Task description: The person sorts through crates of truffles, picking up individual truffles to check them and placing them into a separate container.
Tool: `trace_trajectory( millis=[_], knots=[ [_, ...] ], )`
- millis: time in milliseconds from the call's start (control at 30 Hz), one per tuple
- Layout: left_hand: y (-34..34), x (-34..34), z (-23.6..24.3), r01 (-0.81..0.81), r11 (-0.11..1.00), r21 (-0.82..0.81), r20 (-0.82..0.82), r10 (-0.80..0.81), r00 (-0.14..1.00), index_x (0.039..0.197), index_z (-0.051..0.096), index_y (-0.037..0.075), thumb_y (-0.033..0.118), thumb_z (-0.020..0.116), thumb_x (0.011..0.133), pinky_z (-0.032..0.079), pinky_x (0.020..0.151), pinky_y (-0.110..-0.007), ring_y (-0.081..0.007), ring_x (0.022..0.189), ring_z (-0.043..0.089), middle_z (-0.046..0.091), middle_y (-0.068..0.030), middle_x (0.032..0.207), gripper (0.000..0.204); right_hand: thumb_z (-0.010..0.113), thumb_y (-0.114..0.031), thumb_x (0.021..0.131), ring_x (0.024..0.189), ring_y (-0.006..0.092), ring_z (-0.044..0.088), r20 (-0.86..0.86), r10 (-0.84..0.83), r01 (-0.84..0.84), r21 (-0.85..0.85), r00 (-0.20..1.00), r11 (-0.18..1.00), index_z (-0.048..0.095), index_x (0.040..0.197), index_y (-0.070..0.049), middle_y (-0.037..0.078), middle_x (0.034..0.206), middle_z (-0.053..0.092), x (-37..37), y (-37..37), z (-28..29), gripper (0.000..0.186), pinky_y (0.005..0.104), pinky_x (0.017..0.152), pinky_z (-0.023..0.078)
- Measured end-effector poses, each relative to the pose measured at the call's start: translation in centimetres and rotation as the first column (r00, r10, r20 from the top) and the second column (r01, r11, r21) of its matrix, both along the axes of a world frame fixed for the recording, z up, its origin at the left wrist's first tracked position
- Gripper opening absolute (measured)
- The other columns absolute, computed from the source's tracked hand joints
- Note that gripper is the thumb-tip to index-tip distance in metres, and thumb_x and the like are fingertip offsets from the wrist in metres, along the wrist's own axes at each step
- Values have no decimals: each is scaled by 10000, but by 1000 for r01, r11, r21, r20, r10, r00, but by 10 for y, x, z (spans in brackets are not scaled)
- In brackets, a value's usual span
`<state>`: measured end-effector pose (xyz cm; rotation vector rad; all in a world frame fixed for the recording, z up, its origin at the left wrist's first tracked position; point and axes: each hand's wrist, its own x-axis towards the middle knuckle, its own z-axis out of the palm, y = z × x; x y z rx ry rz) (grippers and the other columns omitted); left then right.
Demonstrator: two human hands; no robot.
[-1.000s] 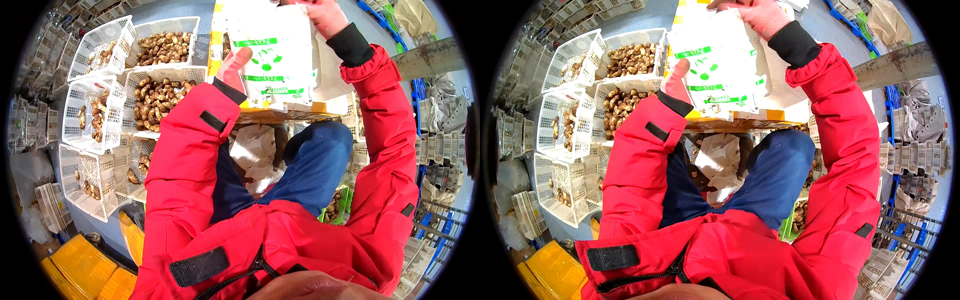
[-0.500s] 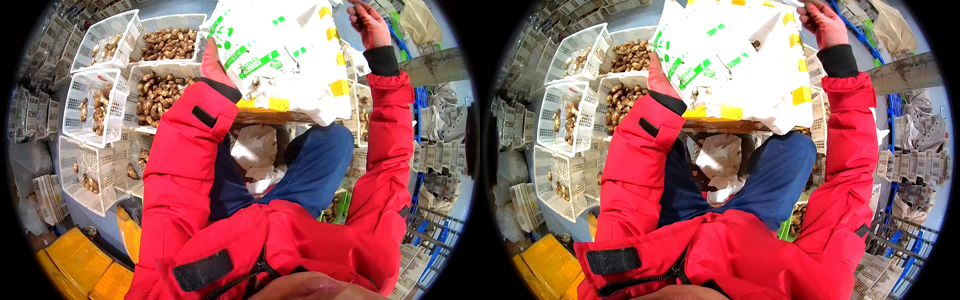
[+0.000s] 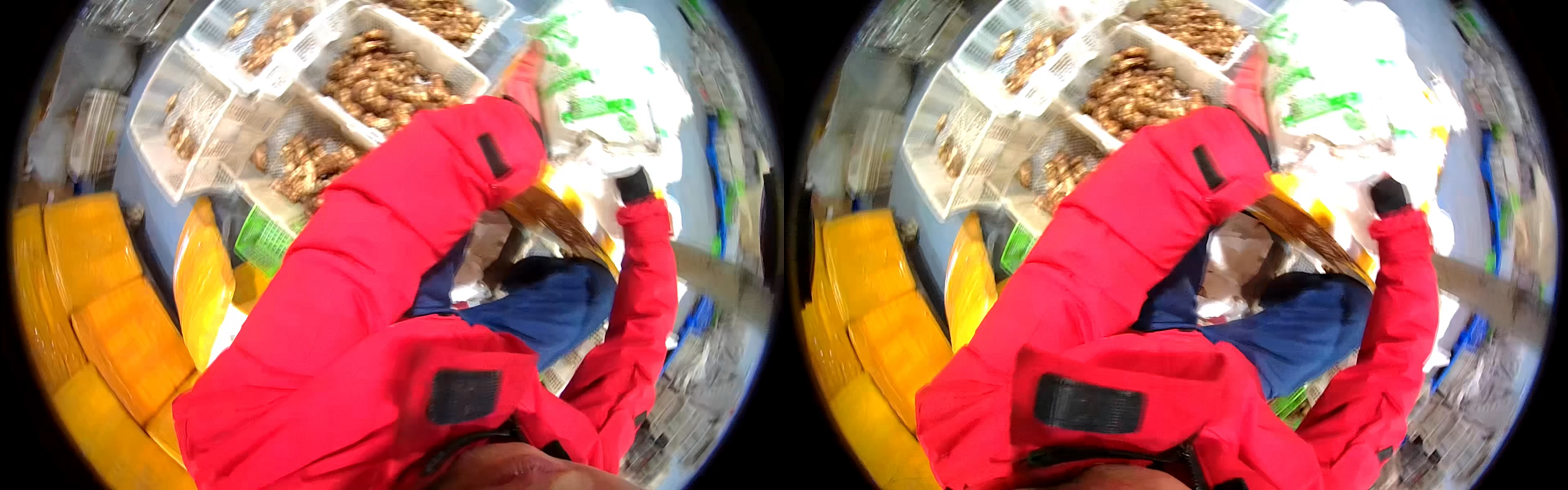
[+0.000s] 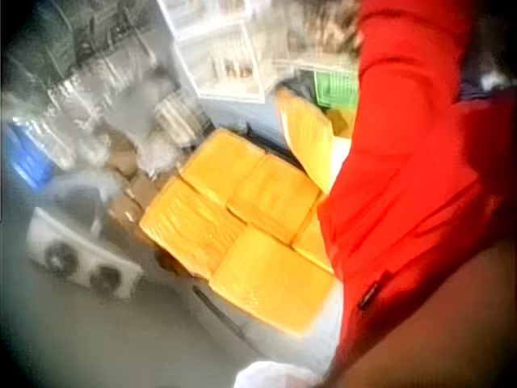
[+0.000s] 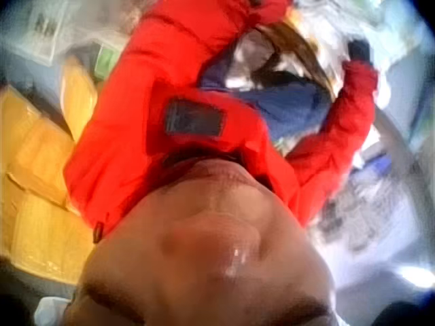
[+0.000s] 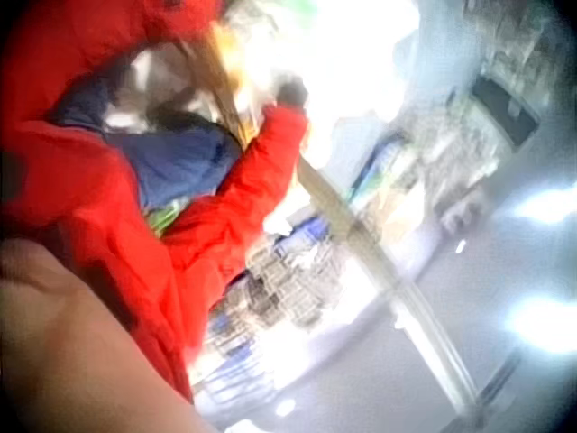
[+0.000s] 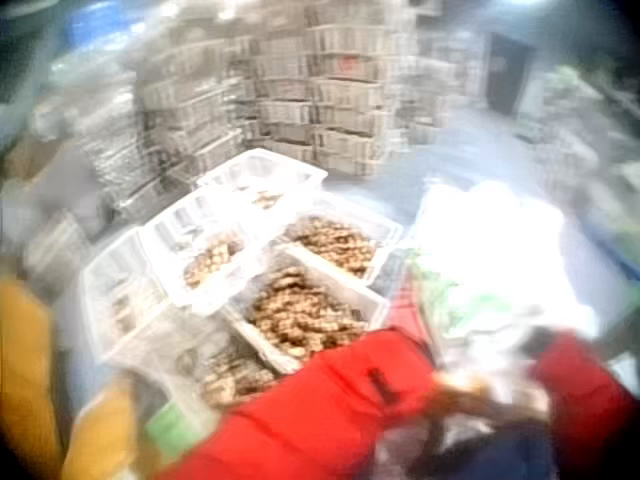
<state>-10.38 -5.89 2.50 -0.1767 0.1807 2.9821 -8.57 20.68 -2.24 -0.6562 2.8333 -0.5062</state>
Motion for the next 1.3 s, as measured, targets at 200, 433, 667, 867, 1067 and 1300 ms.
trace_trajectory(
  millis=[200, 433, 667, 867, 1067, 1300],
  knots=[
    [-12, 11, 10, 25, 827, 562, -10, -24, 1000, 958, 577, 95, 423, 538, 784, 500, 613, -376, -244, 691, 595, 618, -87, 832, 373, 542, -128, 760, 821, 271, 574, -125, -860, 766, -404, 495, 500, 551, 1087, -129, 136, 977, 584, 18, 193, 43, 328, 334, 687, 473],
    [-156, 66, 3, -122, 958, 258, -154, 166, 974, 936, 557, 100, 467, 505, 782, 470, 635, -396, -250, 714, 561, 591, -81, 834, 402, 609, -107, 753, 895, 251, 539, 316, -880, 840, -521, 354, 151, 532, 1134, -136, 114, 1041, 558, -6, 296, 73, 390, 356, 728, 472],
    [-414, 254, -48, -529, 802, -278, -374, 417, 829, 1116, 439, 82, 450, 402, 835, 439, 767, -387, -252, 920, 505, 512, -100, 1050, 465, 545, -147, 824, 936, 144, 507, 385, -558, 678, -392, 735, 622, 465, 1209, -100, 73, 1079, 538, -87, 276, 21, 396, 242, 801, 403],
    [-489, 541, -40, -858, 352, -374, -355, 800, 483, 1259, 324, 63, 434, 374, 841, 379, 898, -375, -269, 1074, 446, 410, -101, 1249, 562, 460, -78, 849, 864, 124, 519, 457, -300, 473, -331, 838, 817, 447, 1222, -98, 75, 1023, 554, -117, 207, -17, 374, 205, 746, 409],
    [-460, 702, -106, -462, 409, -787, 467, 884, -12, 1267, 368, 122, 439, 447, 810, 338, 913, -401, -261, 1040, 462, 446, -51, 1225, 562, 388, -29, 811, 1087, 203, 450, 184, -423, 457, -227, 887, 860, 456, 1210, -67, 131, 1162, 495, -116, 254, 10, 407, 278, 917, 349],
    [-539, 625, -142, 197, 487, -851, 525, 789, 318, 1196, 387, 59, 298, 432, 843, 366, 905, -356, -252, 1082, 445, 448, -96, 1198, 428, 401, -76, 714, 584, 94, 432, 71, -642, 567, -549, 764, 614, 568, 1096, -184, -1, 669, 465, -35, 64, 52, 430, 219, 553, 375]
  ],
)
